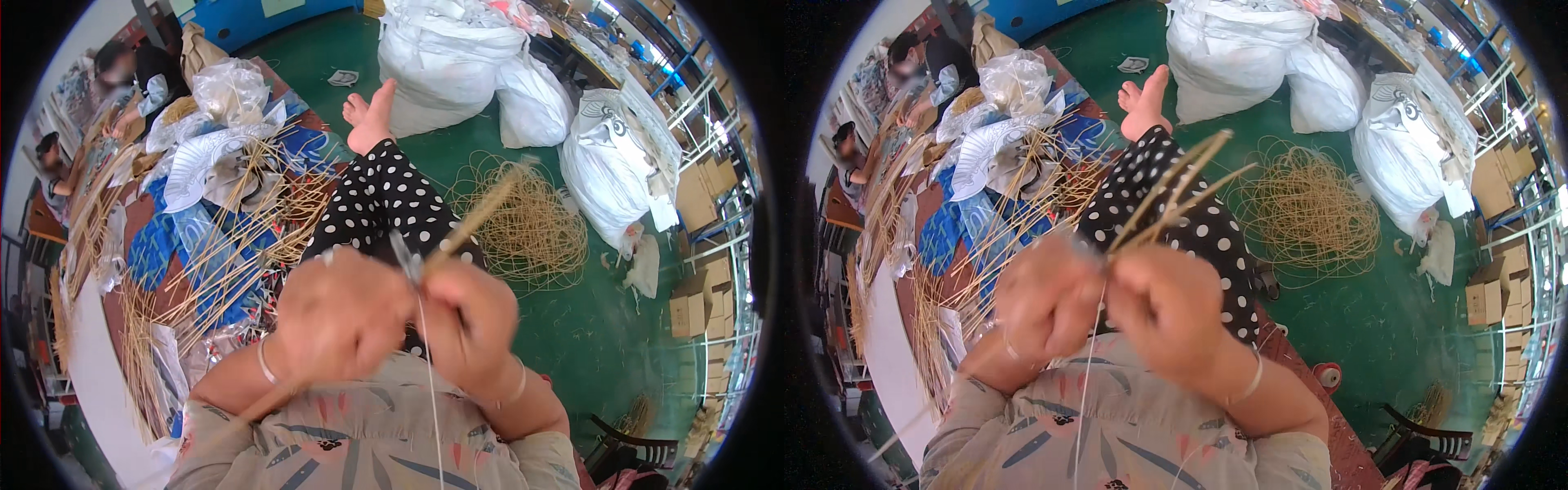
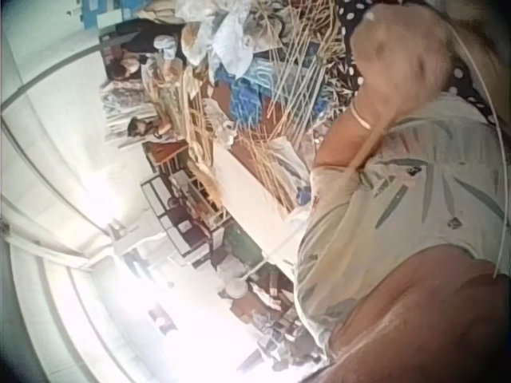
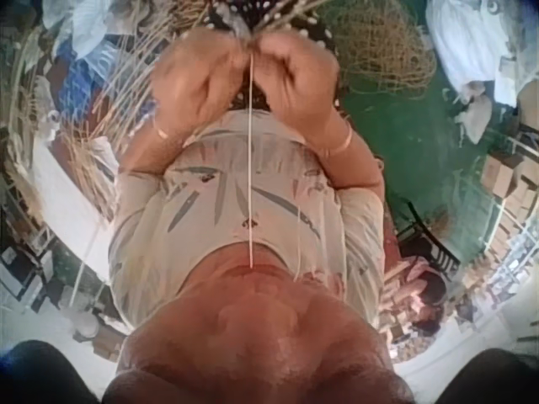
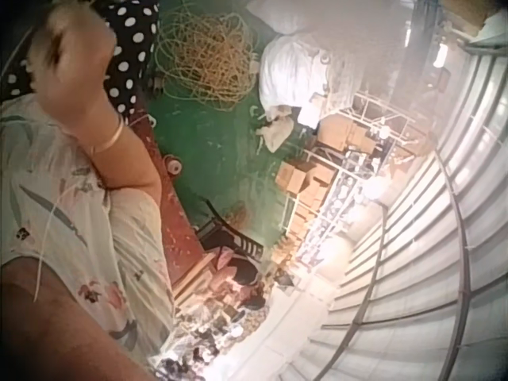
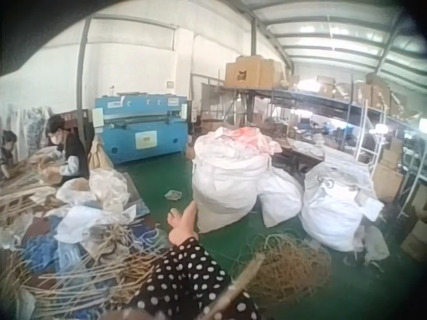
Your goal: The person sits on the floor and weaves thin bamboo strips together using a white string. They hold the strips in their left hand and wrap the string around them with their right hand, occasionally using a small metal tool to assist in the process.
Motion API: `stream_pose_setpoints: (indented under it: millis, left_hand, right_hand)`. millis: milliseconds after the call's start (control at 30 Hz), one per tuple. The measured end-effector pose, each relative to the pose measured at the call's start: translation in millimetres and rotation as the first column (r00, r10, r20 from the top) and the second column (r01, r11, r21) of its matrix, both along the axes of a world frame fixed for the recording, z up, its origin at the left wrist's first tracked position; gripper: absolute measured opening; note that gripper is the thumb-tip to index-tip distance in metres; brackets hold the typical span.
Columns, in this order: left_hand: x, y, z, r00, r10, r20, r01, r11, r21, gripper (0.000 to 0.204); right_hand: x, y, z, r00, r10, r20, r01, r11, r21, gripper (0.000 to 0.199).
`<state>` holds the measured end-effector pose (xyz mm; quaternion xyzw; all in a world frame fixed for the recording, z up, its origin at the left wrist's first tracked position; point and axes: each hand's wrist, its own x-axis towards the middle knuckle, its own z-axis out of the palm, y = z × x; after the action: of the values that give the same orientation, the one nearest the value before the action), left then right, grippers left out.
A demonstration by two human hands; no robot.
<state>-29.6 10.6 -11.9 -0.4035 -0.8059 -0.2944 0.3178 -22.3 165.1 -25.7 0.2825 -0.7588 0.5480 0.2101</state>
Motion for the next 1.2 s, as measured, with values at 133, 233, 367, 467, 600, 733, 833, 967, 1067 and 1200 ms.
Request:
stream_pose_setpoints:
  millis: [133,233,367,467,600,733,833,967,1067,1200]
  left_hand:
    - [-11.0,6.6,-31.0,0.990,-0.057,0.131,0.011,0.946,0.325,0.007]
    - [-7.9,3.1,-26.0,0.983,-0.052,0.176,-0.018,0.927,0.376,0.010]
    - [1.4,-8.9,-15.3,0.951,-0.064,0.304,-0.046,0.939,0.342,0.012]
    - [3.9,-9.8,-8.0,0.955,-0.086,0.282,-0.013,0.943,0.331,0.014]
    - [6.4,-11.2,-2.8,0.964,-0.106,0.243,0.026,0.949,0.315,0.015]
    - [9.2,-8.8,1.0,0.970,-0.100,0.223,0.024,0.948,0.318,0.016]
    - [11.8,-5.7,2.8,0.963,-0.102,0.248,0.013,0.942,0.336,0.017]
    - [12.5,2.9,2.5,0.965,-0.090,0.247,-0.005,0.934,0.358,0.016]
    - [13.1,5.5,1.1,0.967,-0.075,0.245,-0.022,0.927,0.374,0.015]
    - [13.2,6.9,-2.8,0.968,-0.081,0.236,-0.019,0.919,0.395,0.015]
  right_hand:
    - [-12.5,-8.4,-26.1,0.977,0.100,0.186,-0.049,0.964,-0.263,0.007]
    - [-6.6,-1.4,-23.5,0.891,0.244,0.383,-0.106,0.932,-0.348,0.003]
    - [25.4,13.2,-23.2,0.273,0.736,0.619,-0.314,0.676,-0.666,0.010]
    - [41.4,16.2,-49.6,-0.096,0.803,0.588,-0.246,0.553,-0.796,0.013]
    - [39.4,19.1,-29.6,0.132,0.649,0.749,-0.315,0.744,-0.589,0.021]
    - [23.9,22.4,-7.6,0.909,0.306,0.285,-0.282,0.952,-0.122,0.035]
    - [14.9,19.2,6.6,0.983,-0.093,-0.159,0.114,0.985,0.130,0.037]
    - [7.6,4.2,4.8,0.926,-0.266,-0.266,0.293,0.954,0.065,0.031]
    - [5.9,1.4,4.9,0.927,-0.267,-0.261,0.286,0.957,0.037,0.030]
    - [5.7,-3.3,4.1,0.932,-0.257,-0.257,0.268,0.963,0.008,0.027]
